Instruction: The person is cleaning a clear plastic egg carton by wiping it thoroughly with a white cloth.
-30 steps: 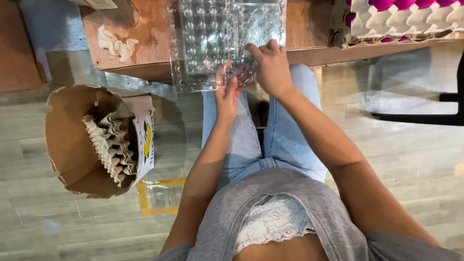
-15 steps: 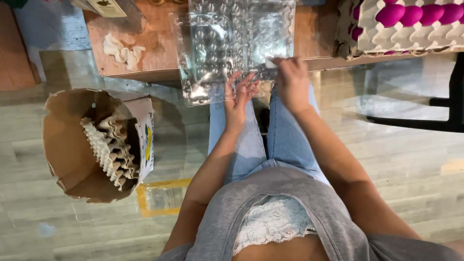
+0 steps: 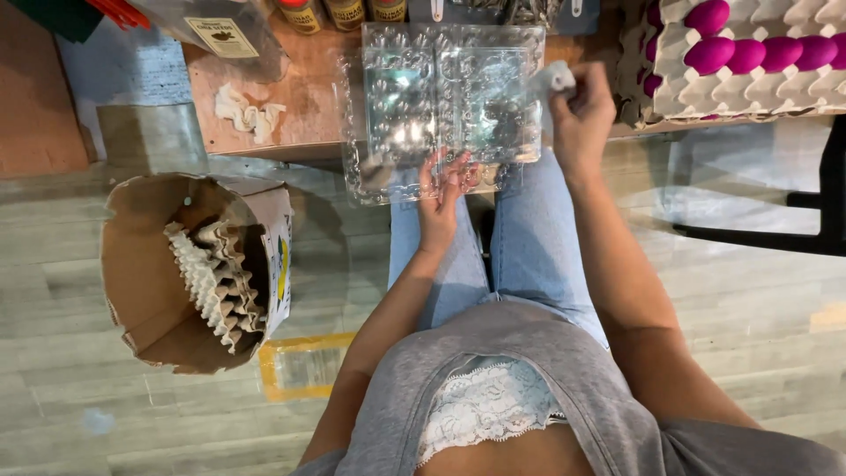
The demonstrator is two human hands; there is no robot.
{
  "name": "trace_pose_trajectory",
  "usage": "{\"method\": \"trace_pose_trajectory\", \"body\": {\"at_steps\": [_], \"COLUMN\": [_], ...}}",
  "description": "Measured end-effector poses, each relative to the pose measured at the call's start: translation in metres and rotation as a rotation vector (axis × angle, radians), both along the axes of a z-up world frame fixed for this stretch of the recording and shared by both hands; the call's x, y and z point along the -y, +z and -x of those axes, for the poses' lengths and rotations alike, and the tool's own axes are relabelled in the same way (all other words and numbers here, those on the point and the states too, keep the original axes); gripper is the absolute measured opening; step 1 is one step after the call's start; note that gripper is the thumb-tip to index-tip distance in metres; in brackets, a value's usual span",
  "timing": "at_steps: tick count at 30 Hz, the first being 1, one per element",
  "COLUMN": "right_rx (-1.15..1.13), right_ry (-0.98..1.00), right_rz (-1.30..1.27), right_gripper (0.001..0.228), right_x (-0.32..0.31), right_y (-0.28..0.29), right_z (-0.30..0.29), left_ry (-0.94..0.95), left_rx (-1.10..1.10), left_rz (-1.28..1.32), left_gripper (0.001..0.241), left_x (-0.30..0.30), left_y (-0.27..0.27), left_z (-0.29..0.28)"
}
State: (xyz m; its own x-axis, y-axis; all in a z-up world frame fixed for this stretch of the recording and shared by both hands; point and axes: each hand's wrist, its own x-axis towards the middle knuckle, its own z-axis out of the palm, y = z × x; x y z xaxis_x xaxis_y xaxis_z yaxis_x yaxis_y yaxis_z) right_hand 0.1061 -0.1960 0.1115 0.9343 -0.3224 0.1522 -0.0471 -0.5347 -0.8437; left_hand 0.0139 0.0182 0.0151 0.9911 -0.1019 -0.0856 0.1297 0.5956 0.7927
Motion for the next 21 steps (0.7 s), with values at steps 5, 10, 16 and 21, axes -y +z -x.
{"method": "trace_pose_trajectory", "body": {"at_steps": [5,10,16,21], "right_rx": [0.164,-0.044,-0.236,0.249], "right_ry": [0.249,0.284,0.293,0.321], "right_rz": [0.544,0.451,-0.044,0.484], "right_gripper": [0.032,0.038,0.026,0.030], "right_x": [-0.028,-0.029,0.003,-0.025], "right_y": [-0.029,-0.038,-0.043,-0.023], "right_z": [0.015,0.015,-0.014,0.006], "left_ry": [0.004,0.006,0.051,0.097], "left_rx": [-0.028,-0.054,-0.017,-0.109], "left_rz": [-0.059,-0.160,-0.142,-0.072], "left_gripper": [0.043,0.043,0.037,0.078], "left_x": [0.001,0.000,0.010,0.016], "left_y": [0.003,0.006,0.010,-0.006], "left_z": [-0.001,0.003,0.001,0.006]}}
